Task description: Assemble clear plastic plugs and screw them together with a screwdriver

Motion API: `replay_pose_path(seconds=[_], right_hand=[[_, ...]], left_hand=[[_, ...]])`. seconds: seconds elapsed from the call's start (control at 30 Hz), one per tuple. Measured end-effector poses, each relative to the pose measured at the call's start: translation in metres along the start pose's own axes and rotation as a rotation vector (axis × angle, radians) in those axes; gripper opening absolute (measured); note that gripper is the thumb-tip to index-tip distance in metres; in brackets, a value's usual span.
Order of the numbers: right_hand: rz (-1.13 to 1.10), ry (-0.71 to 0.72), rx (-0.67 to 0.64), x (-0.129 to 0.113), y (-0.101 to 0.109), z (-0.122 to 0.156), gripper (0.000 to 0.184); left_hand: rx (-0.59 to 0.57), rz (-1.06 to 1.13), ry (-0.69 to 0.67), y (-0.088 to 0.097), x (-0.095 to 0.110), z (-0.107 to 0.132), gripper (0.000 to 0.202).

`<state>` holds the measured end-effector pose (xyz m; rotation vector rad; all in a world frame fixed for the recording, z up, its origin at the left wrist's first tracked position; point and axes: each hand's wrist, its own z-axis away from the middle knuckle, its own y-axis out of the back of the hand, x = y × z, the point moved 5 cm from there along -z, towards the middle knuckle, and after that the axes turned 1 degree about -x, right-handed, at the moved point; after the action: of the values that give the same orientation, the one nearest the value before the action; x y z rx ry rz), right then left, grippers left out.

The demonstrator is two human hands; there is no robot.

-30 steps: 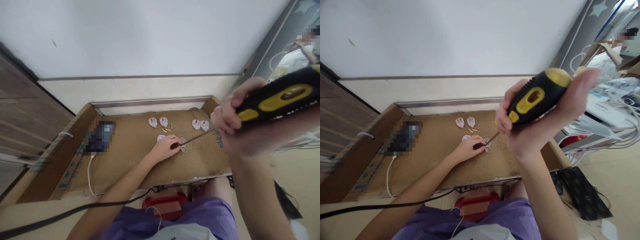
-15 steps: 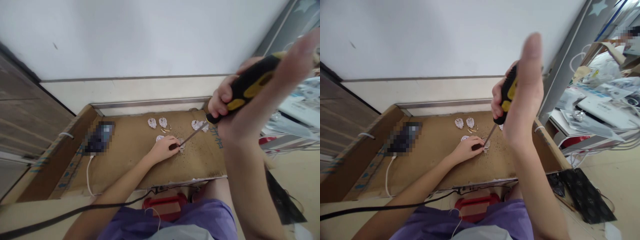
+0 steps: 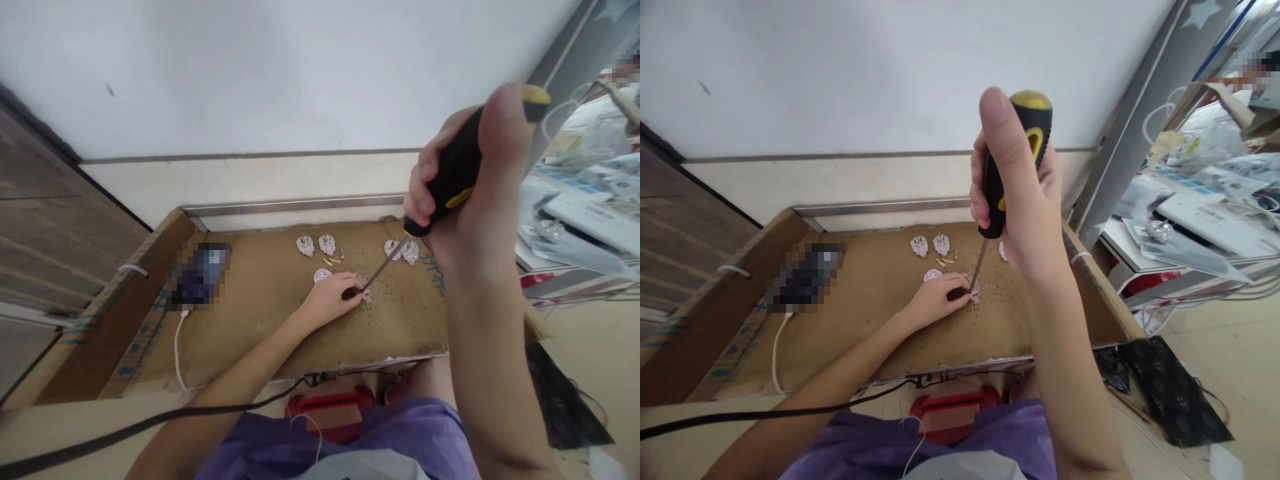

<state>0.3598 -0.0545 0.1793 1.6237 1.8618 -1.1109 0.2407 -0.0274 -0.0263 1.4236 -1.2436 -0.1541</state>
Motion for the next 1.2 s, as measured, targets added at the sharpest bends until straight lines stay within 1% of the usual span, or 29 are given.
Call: replay_pose_path(seconds=[0.13, 0.2, 0.27, 0.33, 0.37, 0.4, 0.43, 0.5, 0.57, 0.6, 0.7, 0.77, 0.83, 0.87, 0.93, 1.0, 1.03, 1.07, 1.1, 1.2], right_hand=[[-0.087, -0.076, -0.130, -0.001, -0.004, -0.001, 0.037], [-0.130, -0.116, -0.201, 0.000, -0.002, -0.003, 0.036], [-0.195, -0.171, -0.317, 0.003, -0.001, -0.006, 0.041], [-0.258, -0.265, -0.447, 0.009, 0.001, -0.009, 0.052], [-0.285, -0.286, -0.459, 0.011, 0.004, -0.011, 0.055], [-0.282, -0.290, -0.439, 0.013, 0.008, -0.013, 0.055], [-0.249, -0.273, -0.383, 0.013, 0.013, -0.016, 0.052], [-0.097, -0.227, -0.261, 0.009, 0.023, -0.020, 0.044], [0.082, -0.206, -0.197, 0.004, 0.027, -0.019, 0.037], [0.124, -0.182, -0.157, 0.000, 0.027, -0.017, 0.033], [0.092, -0.064, 0.021, -0.009, 0.022, -0.010, 0.021], [0.045, -0.019, 0.102, -0.008, 0.015, -0.005, 0.024], [-0.006, -0.015, 0.086, -0.005, 0.006, -0.002, 0.034], [-0.041, -0.027, 0.046, -0.003, 0.002, -0.002, 0.037], [-0.128, -0.076, -0.098, 0.002, -0.004, -0.004, 0.038], [-0.217, -0.138, -0.288, 0.004, -0.006, -0.005, 0.037], [-0.245, -0.166, -0.362, 0.005, -0.005, -0.006, 0.038], [-0.250, -0.190, -0.402, 0.005, -0.002, -0.006, 0.040], [-0.225, -0.209, -0.392, 0.005, 0.003, -0.007, 0.042], [-0.069, -0.300, -0.262, 0.005, 0.017, -0.006, 0.051]], left_hand=[[-0.004, -0.012, 0.006, -0.002, 0.001, 0.001, 0.007], [-0.007, -0.012, 0.004, -0.001, 0.002, 0.001, 0.007], [-0.010, -0.010, 0.003, -0.001, 0.002, 0.000, 0.007], [-0.014, -0.010, 0.005, -0.001, 0.001, 0.000, 0.007], [-0.017, -0.013, 0.008, 0.000, 0.001, 0.000, 0.007], [-0.020, -0.016, 0.013, 0.000, 0.001, 0.000, 0.007], [-0.023, -0.019, 0.018, 0.000, 0.001, 0.000, 0.006], [-0.028, -0.022, 0.022, 0.000, 0.001, 0.000, 0.007], [-0.026, -0.022, 0.022, 0.000, 0.001, -0.001, 0.007], [-0.022, -0.022, 0.024, 0.000, 0.001, -0.001, 0.007], [-0.005, -0.011, 0.044, -0.001, 0.000, -0.001, 0.007], [0.001, 0.007, 0.056, -0.001, -0.001, -0.001, 0.006], [0.004, 0.021, 0.063, -0.001, -0.001, 0.000, 0.006], [0.003, 0.022, 0.066, -0.001, -0.001, 0.000, 0.006], [-0.004, 0.016, 0.070, 0.000, -0.001, 0.000, 0.006], [-0.009, 0.007, 0.070, 0.000, 0.000, -0.001, 0.006], [-0.009, 0.003, 0.071, 0.001, 0.000, -0.001, 0.006], [-0.008, -0.001, 0.071, 0.001, 0.001, -0.001, 0.006], [-0.008, -0.004, 0.069, 0.001, 0.001, -0.001, 0.007], [-0.009, -0.010, 0.058, 0.000, 0.001, -0.001, 0.008]])
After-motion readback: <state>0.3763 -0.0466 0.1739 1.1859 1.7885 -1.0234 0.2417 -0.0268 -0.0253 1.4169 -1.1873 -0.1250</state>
